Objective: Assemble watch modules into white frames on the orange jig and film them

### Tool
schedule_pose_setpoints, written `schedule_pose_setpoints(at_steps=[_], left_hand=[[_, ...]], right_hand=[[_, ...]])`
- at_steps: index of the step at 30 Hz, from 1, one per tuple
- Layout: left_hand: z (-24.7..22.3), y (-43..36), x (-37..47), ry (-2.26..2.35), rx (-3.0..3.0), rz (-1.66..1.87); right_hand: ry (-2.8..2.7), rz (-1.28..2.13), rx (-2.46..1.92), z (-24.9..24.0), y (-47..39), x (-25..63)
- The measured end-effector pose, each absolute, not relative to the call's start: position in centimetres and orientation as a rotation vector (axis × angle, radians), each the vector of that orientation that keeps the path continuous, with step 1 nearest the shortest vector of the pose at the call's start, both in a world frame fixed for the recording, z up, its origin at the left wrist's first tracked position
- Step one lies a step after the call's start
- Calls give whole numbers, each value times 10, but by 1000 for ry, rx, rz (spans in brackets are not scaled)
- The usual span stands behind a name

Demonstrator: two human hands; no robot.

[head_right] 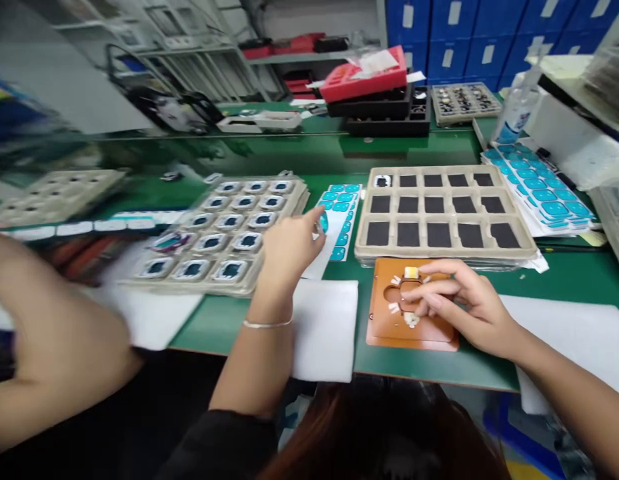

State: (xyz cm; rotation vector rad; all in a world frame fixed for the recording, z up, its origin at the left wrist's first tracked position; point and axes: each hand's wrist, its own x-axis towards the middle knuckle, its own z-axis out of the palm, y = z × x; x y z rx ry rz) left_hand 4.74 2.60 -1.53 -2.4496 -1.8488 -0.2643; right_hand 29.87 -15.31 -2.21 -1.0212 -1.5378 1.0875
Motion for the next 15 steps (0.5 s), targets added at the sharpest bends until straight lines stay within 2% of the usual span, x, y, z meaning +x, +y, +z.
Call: schedule_pose_setpoints(at_steps=[3, 11, 15], left_hand=[[-25, 42, 48, -1928, -2455, 4], [-36, 48, 52, -1954, -2543, -113], [-42, 54, 49, -2040, -2622, -7]], right_hand=[[-1528, 1123, -1038, -24, -150, 304], [-1499, 1190, -1101, -24, -146, 307], [-1600, 1161, -1110, -21, -146, 306]])
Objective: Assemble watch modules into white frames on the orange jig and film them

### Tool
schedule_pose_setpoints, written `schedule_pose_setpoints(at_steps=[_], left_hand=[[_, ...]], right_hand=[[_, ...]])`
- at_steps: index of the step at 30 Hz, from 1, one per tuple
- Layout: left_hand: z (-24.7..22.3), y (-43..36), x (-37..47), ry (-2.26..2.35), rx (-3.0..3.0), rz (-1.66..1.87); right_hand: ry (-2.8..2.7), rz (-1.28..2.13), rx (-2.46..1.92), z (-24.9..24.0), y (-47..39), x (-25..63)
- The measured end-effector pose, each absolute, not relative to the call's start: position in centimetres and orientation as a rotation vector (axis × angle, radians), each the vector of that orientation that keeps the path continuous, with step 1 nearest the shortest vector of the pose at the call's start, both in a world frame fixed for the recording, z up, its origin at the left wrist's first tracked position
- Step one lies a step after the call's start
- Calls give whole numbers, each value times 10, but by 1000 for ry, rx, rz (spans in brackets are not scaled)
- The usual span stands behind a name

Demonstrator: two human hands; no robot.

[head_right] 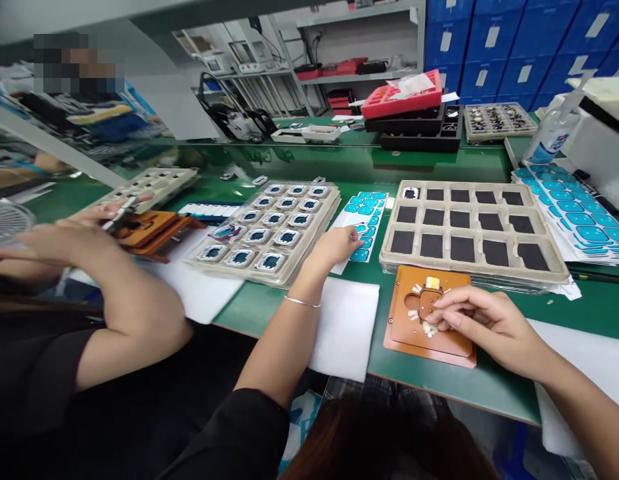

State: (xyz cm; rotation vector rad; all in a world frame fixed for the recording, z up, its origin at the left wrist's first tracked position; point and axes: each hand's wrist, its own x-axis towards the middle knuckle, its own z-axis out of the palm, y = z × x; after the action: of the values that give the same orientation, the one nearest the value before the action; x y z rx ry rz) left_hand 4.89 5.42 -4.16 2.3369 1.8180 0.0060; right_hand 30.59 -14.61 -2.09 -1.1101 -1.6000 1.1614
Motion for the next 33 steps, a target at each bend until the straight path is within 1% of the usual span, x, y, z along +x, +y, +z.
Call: schedule_pose_setpoints(at_steps=[6, 13, 18, 21, 26, 30, 33], left_hand=[[-47, 60, 45, 1732, 2281, 10], [-49, 62, 47, 1808, 2191, 75], [-51, 69, 52, 1856, 2163, 191], [-49, 83, 62, 1947, 2068, 234], [-39, 114, 84, 2061, 1923, 209], [-35, 122, 98, 2056, 1875, 119], [-38, 128, 101, 2028, 1840, 47]], right_hand=[[-1706, 1094, -1159, -16, -146, 306], [-1857, 1016, -1166, -20, -145, 309], [-1881, 1025, -1153, -18, -142, 310], [-1877, 1086, -1133, -16, -140, 312], [-1655, 1251, -1069, -16, -136, 315], [-1641, 1249, -1066, -18, -135, 316], [-1623, 1224, -1138, -32, -136, 322]])
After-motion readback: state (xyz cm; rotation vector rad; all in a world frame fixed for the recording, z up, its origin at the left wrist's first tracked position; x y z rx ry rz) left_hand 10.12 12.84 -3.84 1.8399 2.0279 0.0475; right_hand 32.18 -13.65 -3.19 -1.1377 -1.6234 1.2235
